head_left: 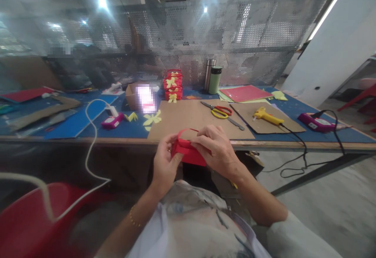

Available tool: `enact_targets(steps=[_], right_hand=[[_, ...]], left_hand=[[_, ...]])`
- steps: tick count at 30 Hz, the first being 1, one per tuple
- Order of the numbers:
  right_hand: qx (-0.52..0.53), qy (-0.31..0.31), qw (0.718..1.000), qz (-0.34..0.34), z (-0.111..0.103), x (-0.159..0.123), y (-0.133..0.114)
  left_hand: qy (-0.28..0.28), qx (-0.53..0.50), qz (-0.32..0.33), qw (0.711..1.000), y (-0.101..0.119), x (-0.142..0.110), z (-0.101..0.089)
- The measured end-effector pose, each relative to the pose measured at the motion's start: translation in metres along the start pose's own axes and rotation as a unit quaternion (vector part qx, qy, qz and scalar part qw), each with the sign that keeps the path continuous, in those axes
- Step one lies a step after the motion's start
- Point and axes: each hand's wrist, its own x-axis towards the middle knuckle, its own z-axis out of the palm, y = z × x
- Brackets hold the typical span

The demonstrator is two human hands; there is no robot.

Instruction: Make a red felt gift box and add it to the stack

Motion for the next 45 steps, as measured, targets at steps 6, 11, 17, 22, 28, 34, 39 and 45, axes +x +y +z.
enact_targets(steps=[6,11,17,22,28,34,39,45], right_hand=[[-0.013,-0.018,1.000,-0.014,0.002,-0.001,0.000],[-0.012,-0.019,0.999,-0.035,0.004,-0.002,-0.001],[-0.006,-0.030,0.998,-0.047,0.008,-0.003,0.002],[0.008,-0.013,0.999,-0.045,0.011,-0.003,0.004],[0.017,0.084,0.996,0.009,-0.008,-0.005,0.013],[0.061,0.059,0.996,0.033,-0.016,-0.020,0.025],[0.085,0.040,0.994,0.050,-0.003,-0.023,0.023],[0.105,0.040,0.992,0.055,0.003,-0.019,0.019]], left_hand=[[0.003,-0.006,-0.001,1.000,-0.002,0.000,0.001],[0.006,-0.007,-0.001,1.000,-0.001,0.000,0.002],[0.006,0.029,0.038,0.999,-0.005,-0.002,0.000],[-0.031,0.104,0.088,0.990,-0.003,0.000,-0.004],[0.000,0.129,0.095,0.987,-0.002,0.004,-0.010],[0.025,0.136,0.067,0.988,-0.003,0.006,-0.016],[0.019,0.142,0.070,0.987,0.000,0.007,-0.016],[0.017,0.133,0.071,0.988,0.001,0.007,-0.016]])
